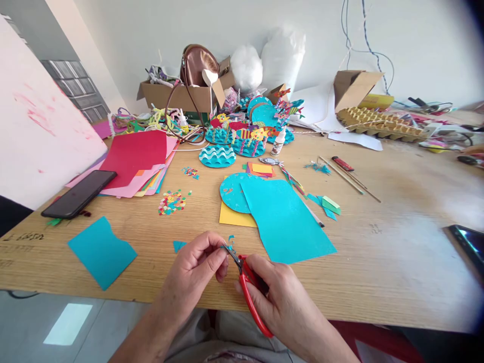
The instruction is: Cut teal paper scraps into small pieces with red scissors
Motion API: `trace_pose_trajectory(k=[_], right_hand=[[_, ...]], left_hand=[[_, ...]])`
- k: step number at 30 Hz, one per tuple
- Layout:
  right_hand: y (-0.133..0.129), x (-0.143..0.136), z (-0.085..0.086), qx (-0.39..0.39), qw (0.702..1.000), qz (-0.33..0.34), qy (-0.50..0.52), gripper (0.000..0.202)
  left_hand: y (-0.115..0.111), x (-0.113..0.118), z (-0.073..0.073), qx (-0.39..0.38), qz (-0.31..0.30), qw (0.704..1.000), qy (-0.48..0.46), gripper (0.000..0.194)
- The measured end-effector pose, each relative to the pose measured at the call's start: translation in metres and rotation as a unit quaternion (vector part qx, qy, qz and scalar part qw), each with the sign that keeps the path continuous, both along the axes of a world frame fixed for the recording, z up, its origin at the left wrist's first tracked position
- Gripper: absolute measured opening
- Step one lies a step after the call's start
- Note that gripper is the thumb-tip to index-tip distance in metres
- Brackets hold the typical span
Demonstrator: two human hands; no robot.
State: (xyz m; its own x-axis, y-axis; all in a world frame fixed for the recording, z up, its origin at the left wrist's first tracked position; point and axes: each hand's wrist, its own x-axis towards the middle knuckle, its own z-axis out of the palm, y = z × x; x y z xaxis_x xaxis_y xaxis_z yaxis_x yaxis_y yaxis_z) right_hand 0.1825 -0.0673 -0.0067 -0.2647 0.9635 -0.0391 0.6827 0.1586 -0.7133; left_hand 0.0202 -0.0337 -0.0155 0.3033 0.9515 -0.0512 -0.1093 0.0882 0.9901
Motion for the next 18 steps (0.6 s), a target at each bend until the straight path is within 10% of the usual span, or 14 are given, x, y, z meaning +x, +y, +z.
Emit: trace_pose_trajectory(k=[18], right_hand=[[-0.0032, 0.0033, -0.0003, 0.015, 1.000, 0.012, 0.014, 0.024]], left_hand=[[-0.0003, -0.0009, 0.0020, -0.006, 0.029, 1.000, 0.009, 0.016]])
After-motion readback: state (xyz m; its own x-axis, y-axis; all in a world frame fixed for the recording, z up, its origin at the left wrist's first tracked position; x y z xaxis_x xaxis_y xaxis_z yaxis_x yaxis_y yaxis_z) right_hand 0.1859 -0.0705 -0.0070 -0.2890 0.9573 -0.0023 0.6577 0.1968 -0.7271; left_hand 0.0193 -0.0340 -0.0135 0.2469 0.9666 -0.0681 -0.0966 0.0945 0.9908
